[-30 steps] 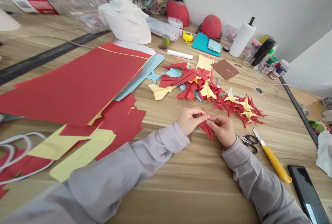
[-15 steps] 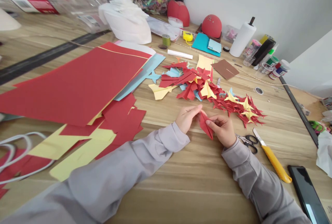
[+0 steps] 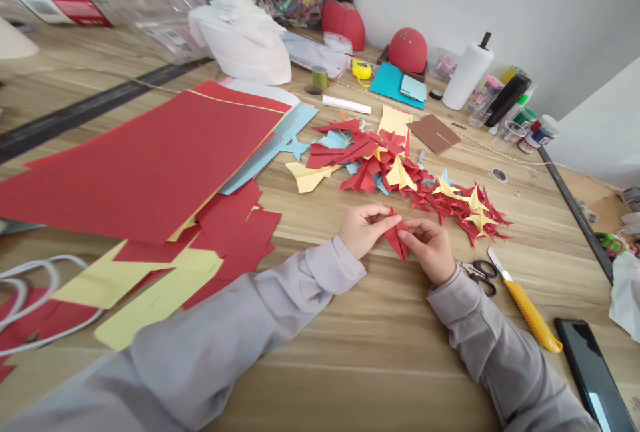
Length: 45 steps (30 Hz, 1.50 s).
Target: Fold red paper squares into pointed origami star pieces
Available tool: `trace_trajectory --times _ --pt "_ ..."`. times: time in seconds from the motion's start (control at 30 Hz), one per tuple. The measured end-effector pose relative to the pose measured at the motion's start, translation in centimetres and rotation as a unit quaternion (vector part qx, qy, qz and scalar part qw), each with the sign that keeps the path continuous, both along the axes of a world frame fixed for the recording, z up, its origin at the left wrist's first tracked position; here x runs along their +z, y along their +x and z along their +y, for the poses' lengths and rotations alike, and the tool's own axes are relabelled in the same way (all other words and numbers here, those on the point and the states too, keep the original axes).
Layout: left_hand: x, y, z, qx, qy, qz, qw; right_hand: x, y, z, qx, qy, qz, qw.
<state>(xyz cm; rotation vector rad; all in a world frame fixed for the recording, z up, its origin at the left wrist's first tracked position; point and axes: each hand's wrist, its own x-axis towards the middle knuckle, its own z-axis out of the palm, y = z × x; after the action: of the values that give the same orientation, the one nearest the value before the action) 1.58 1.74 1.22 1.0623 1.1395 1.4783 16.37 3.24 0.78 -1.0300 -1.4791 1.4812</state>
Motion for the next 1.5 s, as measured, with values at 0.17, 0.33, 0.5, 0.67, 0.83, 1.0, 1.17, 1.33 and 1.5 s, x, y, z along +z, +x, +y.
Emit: trace_trajectory --times 0.17,0.33,0.5,0.67,0.83,1.0,1.17,1.33,1.5 --pt "-0.3 0.0 0.1 0.004 0.015 0.006 1.0 0.4 -0.2 0.1 -0.058 -0.005 0.011 0.998" --pt "-0.9 0.2 -0.2 -0.066 -0.006 0.009 0.998 0.6 -0.2 0.1 -0.091 0.001 0.045 0.995" --pt "-0.8 0.4 -0.2 -0.053 -0.019 -0.007 0.998 0.5 -0.2 0.1 -0.067 0.009 0.065 0.996" --pt "-0.3 0.3 -0.1 -0.051 -0.039 -0.034 0.997 0.1 -0.1 0.2 -0.04 0.021 0.064 0.997" --pt "-0.1 0.3 -0.2 -0.06 -0.038 -0.028 0.997 -0.2 -0.1 0.3 -0.057 0.032 0.062 0.996" --pt "0.0 0.4 -0.4 -0.056 -0.038 -0.008 0.998 -0.1 -0.2 0.3 -0.061 0.048 0.069 0.995" --pt "-0.2 0.3 -0.3 -0.045 -0.023 -0.005 0.999 0.1 0.1 0.2 -0.048 0.079 0.024 0.995" --pt "-0.2 0.2 -0.2 -0.045 -0.021 -0.02 0.999 0.0 0.5 0.2 -0.03 0.05 0.042 0.997" --pt "-0.2 0.3 -0.3 -0.038 -0.028 -0.021 0.999 -0.1 0.4 0.3 -0.062 0.036 0.04 0.997"
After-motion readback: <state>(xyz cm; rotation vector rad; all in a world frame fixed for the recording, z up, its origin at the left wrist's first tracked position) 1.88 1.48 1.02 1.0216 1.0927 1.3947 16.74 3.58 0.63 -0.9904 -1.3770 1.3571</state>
